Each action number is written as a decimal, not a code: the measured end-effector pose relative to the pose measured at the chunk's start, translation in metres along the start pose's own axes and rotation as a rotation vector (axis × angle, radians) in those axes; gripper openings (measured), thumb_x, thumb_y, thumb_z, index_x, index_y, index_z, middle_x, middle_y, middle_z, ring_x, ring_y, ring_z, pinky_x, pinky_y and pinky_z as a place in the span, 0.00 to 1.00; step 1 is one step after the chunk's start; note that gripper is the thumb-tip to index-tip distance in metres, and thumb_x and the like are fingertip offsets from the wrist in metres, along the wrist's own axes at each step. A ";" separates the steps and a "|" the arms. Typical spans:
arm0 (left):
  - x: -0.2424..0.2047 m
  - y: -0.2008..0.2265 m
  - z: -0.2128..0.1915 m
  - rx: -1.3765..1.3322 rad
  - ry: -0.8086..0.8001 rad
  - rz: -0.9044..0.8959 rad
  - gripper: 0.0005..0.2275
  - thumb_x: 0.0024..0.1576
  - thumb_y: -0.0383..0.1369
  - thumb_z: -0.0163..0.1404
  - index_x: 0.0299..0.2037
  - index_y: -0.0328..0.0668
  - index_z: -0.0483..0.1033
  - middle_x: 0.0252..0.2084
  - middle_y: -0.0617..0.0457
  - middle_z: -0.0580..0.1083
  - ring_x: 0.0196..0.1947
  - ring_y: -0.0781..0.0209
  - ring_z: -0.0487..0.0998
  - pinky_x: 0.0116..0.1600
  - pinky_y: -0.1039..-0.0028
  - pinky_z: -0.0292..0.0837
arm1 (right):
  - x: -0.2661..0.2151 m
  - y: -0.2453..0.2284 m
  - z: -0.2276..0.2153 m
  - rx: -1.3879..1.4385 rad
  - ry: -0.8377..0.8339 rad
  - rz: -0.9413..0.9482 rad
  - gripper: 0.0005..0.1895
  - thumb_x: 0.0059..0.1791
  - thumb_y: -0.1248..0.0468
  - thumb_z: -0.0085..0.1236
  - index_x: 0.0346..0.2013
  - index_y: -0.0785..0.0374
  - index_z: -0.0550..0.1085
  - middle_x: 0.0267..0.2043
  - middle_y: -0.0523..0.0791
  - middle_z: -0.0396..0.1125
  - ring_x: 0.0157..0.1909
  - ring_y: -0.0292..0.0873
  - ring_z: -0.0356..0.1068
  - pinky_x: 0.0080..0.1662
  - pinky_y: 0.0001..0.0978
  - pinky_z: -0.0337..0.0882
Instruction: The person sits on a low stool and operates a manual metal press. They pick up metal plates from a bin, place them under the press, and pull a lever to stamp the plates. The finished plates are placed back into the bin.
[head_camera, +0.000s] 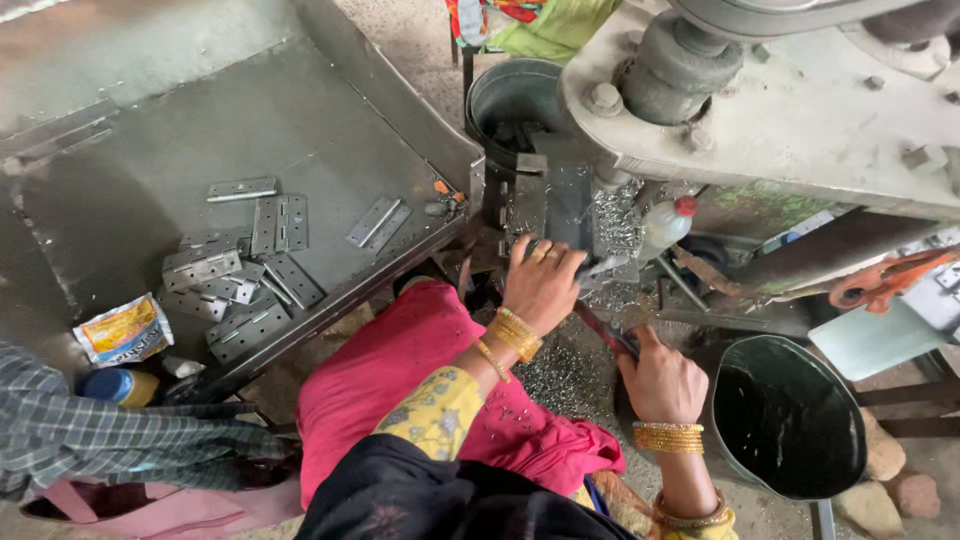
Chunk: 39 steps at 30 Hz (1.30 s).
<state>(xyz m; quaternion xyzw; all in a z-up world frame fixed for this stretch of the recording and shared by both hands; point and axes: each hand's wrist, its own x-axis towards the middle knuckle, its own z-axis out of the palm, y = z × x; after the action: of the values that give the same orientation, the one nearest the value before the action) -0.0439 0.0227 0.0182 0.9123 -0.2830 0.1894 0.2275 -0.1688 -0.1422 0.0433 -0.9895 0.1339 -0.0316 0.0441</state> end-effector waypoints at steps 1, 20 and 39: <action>0.014 0.008 0.000 -0.031 0.077 -0.029 0.16 0.52 0.32 0.50 0.50 0.40 0.77 0.49 0.45 0.77 0.52 0.50 0.74 0.61 0.53 0.56 | -0.002 0.001 0.001 0.005 0.008 -0.002 0.20 0.45 0.50 0.60 0.49 0.53 0.74 0.31 0.51 0.75 0.35 0.57 0.76 0.36 0.50 0.72; 0.018 0.000 0.026 0.311 -0.352 -0.155 0.13 0.58 0.30 0.45 0.45 0.39 0.83 0.67 0.45 0.69 0.73 0.48 0.61 0.76 0.45 0.34 | 0.022 0.035 0.054 0.046 -0.371 -0.092 0.24 0.49 0.43 0.53 0.49 0.59 0.71 0.36 0.55 0.76 0.43 0.60 0.76 0.45 0.54 0.72; 0.039 -0.005 0.025 0.288 -0.256 -0.166 0.11 0.58 0.30 0.47 0.40 0.39 0.85 0.60 0.44 0.75 0.70 0.47 0.64 0.76 0.44 0.33 | -0.010 0.068 0.156 0.378 -0.335 0.097 0.20 0.48 0.46 0.56 0.38 0.61 0.78 0.31 0.59 0.73 0.37 0.64 0.73 0.40 0.53 0.70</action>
<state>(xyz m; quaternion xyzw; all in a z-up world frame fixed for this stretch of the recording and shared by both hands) -0.0059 -0.0038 0.0145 0.9721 -0.2037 0.0910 0.0717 -0.1844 -0.1920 -0.1189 -0.9475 0.1639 0.1106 0.2512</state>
